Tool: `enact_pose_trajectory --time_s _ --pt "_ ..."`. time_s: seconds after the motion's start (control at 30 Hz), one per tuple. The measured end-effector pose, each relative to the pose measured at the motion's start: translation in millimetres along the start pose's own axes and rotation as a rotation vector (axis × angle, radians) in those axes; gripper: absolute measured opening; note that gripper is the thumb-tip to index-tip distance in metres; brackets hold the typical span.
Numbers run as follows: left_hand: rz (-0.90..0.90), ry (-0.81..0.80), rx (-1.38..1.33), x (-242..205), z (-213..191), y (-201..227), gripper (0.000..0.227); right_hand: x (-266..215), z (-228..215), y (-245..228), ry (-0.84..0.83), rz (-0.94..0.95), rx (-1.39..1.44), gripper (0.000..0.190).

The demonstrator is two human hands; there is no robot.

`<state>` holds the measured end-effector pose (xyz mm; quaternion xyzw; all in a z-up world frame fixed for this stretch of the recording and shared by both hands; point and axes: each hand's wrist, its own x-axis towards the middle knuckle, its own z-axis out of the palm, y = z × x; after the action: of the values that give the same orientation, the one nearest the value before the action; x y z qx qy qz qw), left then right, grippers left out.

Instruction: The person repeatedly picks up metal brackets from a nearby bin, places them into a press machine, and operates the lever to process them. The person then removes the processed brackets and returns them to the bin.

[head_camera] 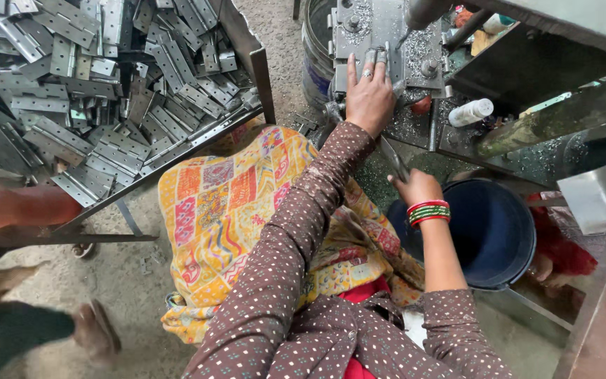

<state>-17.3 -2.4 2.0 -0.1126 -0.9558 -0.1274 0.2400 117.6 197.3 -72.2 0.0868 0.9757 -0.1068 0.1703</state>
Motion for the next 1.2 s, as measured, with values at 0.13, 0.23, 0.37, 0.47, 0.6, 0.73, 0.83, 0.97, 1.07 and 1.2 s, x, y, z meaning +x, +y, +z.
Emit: enact_pose_trajectory --time_s 0.13,0.23,0.37,0.47,0.6,0.73,0.83,0.97,1.07,1.2 --pt "-0.012 -0.025 0.000 -2 -6 4 0.039 3 76 17 0.172 -0.100 0.184 0.055" --pt "-0.001 0.018 -0.067 -9 -13 0 0.034 18 112 21 0.250 -0.094 0.169 0.050" --pt "0.044 0.039 -0.034 -21 -14 1 0.036 23 103 30 0.185 -0.145 0.177 0.053" --pt "0.029 -0.007 -0.100 -10 -9 -4 0.029 24 60 25 0.058 -0.100 0.069 0.061" --pt "0.005 -0.032 -0.080 6 8 -5 0.025 10 24 22 0.048 -0.094 -0.042 0.060" --pt "0.010 -0.035 -0.034 15 12 -7 0.029 7 46 15 0.055 -0.056 0.046 0.063" --pt "0.024 -0.035 -0.117 -1 6 -8 0.023 7 84 20 0.225 -0.148 0.113 0.060" --pt "0.014 0.016 -0.129 0 -7 -16 0.023 33 90 25 0.175 -0.144 0.138 0.061" --pt "0.051 0.047 -0.127 -9 -12 -13 0.026 29 71 35 0.028 -0.064 0.058 0.069" --pt "0.052 0.002 -0.128 -12 -9 -9 0.025 28 42 34 0.051 -0.078 0.039 0.065"
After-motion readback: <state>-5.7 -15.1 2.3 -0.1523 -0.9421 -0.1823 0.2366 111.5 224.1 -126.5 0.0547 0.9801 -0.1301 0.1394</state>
